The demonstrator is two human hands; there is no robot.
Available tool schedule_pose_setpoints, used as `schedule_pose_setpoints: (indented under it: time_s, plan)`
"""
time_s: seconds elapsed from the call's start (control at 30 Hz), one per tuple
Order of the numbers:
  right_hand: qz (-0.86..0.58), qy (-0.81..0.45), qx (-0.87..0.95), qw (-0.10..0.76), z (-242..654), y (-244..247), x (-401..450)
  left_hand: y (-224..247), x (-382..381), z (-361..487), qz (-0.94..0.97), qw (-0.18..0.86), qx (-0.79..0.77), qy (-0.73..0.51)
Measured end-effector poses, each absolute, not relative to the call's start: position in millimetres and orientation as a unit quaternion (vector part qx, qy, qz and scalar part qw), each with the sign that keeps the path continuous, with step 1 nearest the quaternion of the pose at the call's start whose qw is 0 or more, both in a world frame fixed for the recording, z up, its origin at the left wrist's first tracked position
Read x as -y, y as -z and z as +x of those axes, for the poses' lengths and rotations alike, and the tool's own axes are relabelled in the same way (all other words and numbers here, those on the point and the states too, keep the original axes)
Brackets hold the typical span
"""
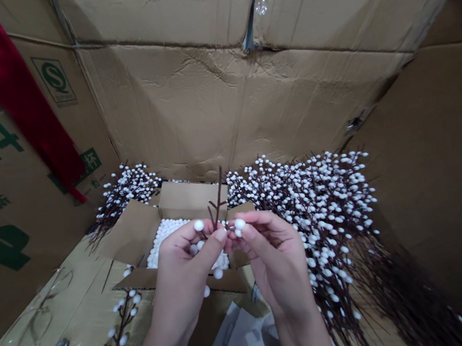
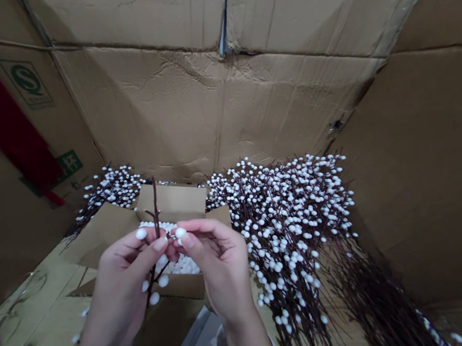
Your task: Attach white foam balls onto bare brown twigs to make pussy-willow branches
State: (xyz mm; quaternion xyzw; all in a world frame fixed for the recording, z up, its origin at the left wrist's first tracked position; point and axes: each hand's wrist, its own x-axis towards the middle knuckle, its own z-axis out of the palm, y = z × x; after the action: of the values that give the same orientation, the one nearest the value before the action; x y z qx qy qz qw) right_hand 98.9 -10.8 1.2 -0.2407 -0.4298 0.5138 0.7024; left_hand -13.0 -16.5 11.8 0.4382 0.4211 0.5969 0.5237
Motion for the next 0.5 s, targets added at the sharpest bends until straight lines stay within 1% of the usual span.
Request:
schedule_pose_setpoints:
  time_s: [0.5]
  plan:
    - [-0.221,-0.516,0.404,0.722,93.7,1.9,9.0,-8.9,18.1,-10.7,0.436,0.497,-0.424,-0.619]
